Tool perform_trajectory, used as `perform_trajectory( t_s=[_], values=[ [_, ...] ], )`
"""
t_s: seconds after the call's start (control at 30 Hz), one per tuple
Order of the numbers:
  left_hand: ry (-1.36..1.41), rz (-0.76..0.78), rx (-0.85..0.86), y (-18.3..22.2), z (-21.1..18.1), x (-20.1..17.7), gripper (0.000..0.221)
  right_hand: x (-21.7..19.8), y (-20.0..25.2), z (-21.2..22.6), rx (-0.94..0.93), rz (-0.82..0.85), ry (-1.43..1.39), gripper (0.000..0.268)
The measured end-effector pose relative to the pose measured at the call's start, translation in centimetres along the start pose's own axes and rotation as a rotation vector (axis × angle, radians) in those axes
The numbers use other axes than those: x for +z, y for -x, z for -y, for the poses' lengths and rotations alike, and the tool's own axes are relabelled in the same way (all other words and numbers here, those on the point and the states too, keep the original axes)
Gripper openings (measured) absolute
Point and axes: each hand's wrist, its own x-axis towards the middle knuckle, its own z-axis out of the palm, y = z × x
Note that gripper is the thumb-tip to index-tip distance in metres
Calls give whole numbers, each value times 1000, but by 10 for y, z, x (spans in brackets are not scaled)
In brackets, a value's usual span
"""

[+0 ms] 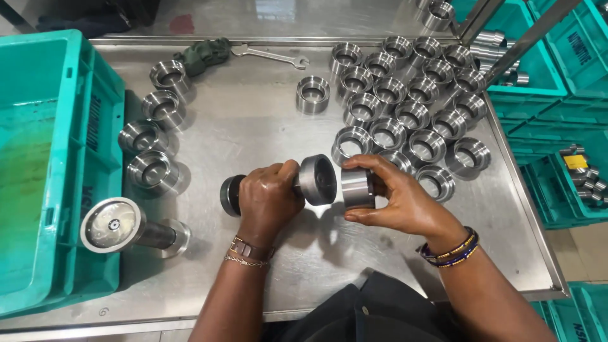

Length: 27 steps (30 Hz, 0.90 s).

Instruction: Manually assemble metal rings onto a specialized mandrel or tool on a workstation.

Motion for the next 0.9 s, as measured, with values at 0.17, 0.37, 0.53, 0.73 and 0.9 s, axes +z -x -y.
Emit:
perform_trajectory(
  t_s=[0.17,0.37,0.53,0.73,0.9],
  values=[
    [40,3,40,0,-9,-2,14,-2,-8,21,-156,-17,274,75],
    [66,53,48,-1,-16,-1,12,3,-10,20,-211,-30,368,74],
    [91,55,53,1,-15,1,13,9,-13,18,-250,-31,400,75],
    [45,104,62,2,-16,5,15,12,-10,26,-190,-39,381,74],
    [130,83,24,6,-6,15,17,-5,21,59,-264,-169,356,71]
  ],
)
